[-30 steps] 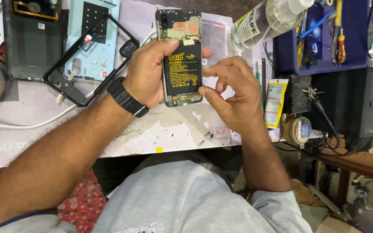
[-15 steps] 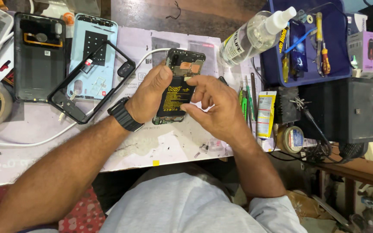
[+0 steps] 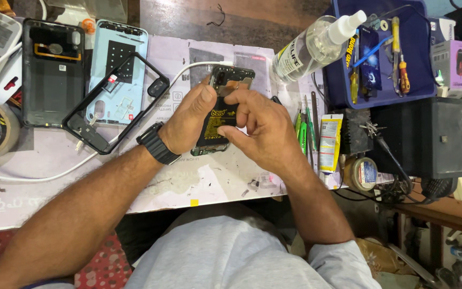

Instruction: The person assembles a mobile phone by placing the battery into the chassis, connecting internal ribbon cables to the motherboard, and securing a small internal cover plate by hand.

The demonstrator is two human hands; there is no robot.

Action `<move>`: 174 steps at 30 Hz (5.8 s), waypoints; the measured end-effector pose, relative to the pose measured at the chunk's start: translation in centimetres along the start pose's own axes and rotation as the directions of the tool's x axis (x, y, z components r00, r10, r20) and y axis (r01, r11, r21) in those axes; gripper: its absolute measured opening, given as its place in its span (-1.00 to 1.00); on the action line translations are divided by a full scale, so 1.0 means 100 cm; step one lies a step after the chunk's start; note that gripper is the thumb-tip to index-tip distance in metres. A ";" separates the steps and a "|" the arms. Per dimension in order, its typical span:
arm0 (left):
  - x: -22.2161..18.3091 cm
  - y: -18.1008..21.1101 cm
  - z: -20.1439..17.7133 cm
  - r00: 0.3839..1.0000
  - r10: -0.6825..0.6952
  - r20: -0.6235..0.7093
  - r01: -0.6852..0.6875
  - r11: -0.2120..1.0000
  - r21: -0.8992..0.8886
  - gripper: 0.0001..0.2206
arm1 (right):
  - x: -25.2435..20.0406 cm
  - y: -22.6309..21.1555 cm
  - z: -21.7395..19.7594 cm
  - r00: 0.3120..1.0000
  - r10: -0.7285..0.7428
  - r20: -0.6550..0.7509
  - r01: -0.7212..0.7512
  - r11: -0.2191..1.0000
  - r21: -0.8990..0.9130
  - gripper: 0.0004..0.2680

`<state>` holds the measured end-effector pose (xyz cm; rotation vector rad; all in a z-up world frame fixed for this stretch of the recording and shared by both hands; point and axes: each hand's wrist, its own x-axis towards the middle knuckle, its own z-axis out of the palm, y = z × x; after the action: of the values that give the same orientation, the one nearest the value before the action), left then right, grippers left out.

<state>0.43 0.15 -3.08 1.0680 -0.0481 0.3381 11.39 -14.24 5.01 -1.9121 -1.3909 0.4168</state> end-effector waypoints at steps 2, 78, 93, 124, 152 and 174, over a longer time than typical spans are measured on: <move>0.001 -0.001 0.000 1.000 0.005 -0.002 -0.005 1.000 0.022 -0.28 | 0.001 0.001 0.000 1.000 0.018 0.006 -0.018 1.000 0.003 -0.64; 0.001 0.010 0.005 0.993 -0.119 0.026 0.112 0.976 0.185 -0.46 | -0.033 0.033 0.014 0.945 0.007 -0.328 0.106 0.940 0.325 -0.66; 0.001 0.027 0.024 0.994 0.106 0.025 -0.099 0.779 0.619 -0.54 | -0.023 0.021 -0.002 0.962 -0.146 -0.230 0.154 0.988 0.017 -0.73; 0.002 0.018 0.015 0.988 0.147 -0.035 -0.100 0.807 0.582 -0.57 | -0.026 0.047 0.010 0.941 0.306 -0.144 -0.095 0.648 0.755 -0.72; 0.005 0.011 0.012 0.969 0.112 -0.222 0.058 0.764 0.642 -0.78 | -0.030 0.054 0.022 0.959 0.277 -0.056 -0.157 0.687 0.709 -0.80; 0.005 0.015 0.015 0.964 0.142 -0.224 0.035 0.767 0.641 -0.66 | -0.027 0.054 0.030 0.965 0.250 -0.076 -0.119 0.681 0.722 -0.83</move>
<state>0.68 -0.35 -1.00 1.7004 0.2983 0.5702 12.25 -16.48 -1.27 -1.3795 -0.7394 0.7510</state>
